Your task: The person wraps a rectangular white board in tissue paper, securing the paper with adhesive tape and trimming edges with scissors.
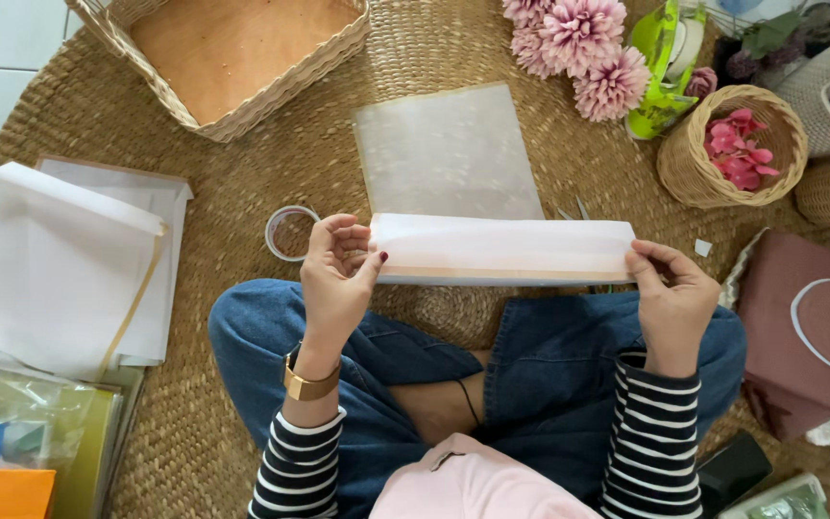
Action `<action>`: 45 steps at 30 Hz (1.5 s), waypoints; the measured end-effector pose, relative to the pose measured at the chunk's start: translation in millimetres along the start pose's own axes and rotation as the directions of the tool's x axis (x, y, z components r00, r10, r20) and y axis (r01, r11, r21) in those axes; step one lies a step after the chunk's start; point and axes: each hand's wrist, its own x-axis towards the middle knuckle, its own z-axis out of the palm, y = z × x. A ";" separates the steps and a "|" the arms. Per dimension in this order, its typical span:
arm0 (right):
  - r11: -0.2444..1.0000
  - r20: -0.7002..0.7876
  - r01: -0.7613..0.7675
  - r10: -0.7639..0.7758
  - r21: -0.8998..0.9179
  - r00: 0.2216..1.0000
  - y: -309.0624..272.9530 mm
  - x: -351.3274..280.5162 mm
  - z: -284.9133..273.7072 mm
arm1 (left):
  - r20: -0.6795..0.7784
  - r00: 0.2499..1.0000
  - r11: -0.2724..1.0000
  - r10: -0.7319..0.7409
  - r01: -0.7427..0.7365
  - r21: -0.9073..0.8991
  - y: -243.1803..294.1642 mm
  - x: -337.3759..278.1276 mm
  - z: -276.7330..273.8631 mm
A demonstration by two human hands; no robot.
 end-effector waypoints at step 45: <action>0.870 -0.063 0.422 -0.450 -0.256 0.891 5.1 -8.5 8.8 | -0.117 0.977 0.967 0.178 -0.151 0.206 -4.4 -3.4 6.6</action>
